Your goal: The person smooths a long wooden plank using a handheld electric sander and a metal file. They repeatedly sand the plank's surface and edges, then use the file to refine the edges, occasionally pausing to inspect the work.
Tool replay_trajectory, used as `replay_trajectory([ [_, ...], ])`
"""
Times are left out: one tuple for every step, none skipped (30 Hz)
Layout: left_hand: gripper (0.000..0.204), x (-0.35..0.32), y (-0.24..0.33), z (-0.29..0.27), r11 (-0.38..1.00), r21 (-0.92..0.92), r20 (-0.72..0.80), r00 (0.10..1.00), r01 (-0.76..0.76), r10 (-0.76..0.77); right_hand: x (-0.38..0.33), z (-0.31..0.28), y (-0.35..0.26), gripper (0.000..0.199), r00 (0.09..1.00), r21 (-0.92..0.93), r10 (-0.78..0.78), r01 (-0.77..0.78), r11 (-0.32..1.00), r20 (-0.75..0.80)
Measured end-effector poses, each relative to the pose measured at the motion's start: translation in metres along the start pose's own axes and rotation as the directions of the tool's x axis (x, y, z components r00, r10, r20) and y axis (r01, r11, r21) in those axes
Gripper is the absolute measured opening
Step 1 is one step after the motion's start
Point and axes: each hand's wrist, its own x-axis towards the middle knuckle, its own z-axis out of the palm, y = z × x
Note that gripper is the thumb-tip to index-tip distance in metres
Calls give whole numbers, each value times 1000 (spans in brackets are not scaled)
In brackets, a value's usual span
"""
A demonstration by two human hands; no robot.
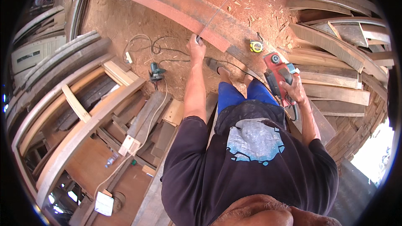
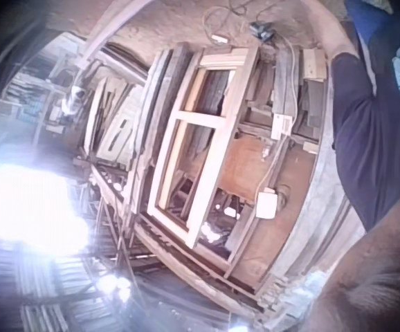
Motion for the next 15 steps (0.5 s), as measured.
replay_trajectory([
  [10, 0, 8, -3, 1000, 4, 9, 1000, 15, -15, -5, -1, -8, 54, 1000, 14, -6, 6, 1000, -14],
  [10, 0, 12, -5, 1000, 6, 23, 999, 25, -26, -9, -4, -27, 52, 997, 46, 50, -52, 998, 51],
  [11, -1, 11, -6, 999, 11, 43, 998, 42, -42, -9, -3, -34, 53, 994, 60, 54, -60, 996, 97],
  [11, -1, 11, -9, 998, 18, 57, 997, 52, -53, -5, -3, -39, 54, 989, 78, 50, -61, 995, 141],
  [11, 0, 11, -9, 998, 21, 73, 996, 58, -60, 1, -1, -45, 56, 983, 94, 46, -64, 993, 179],
  [10, -4, 12, -9, 995, -66, 34, 997, 71, -69, 7, 10, -53, 60, 988, 162, -62, 38, 986, 144],
  [10, -9, 4, -7, 991, -90, 1, 995, 102, -103, 17, 14, -61, 60, 977, 161, -87, 56, 985, 196],
  [9, -16, -11, -6, 985, -110, -30, 990, 131, -135, 27, 21, -74, 60, 972, 177, -82, 43, 983, 220],
  [9, -22, -25, -5, 978, -131, -61, 984, 159, -169, 36, 27, -87, 60, 966, 192, -78, 30, 981, 245],
  [9, -28, -28, -10, 964, -194, -88, 975, 182, -202, 47, 38, -87, 60, 965, 176, -121, 80, 981, 234],
  [10, -41, -29, -18, 945, -256, -115, 965, 201, -237, 58, 51, -83, 60, 961, 159, -165, 131, 979, 223],
  [11, -52, -29, -27, 923, -318, -140, 952, 217, -272, 66, 60, -82, 59, 954, 141, -210, 183, 973, 214],
  [13, -66, -46, -36, 911, -346, -167, 940, 226, -296, 72, 65, -87, 59, 948, 129, -204, 176, 976, 245],
  [15, -74, -53, -46, 897, -378, -189, 930, 228, -316, 78, 69, -91, 60, 944, 113, -194, 169, 979, 267],
  [16, -86, -59, -55, 902, -338, -208, 913, 270, -352, 82, 73, -95, 60, 939, 98, -184, 163, 982, 289],
])
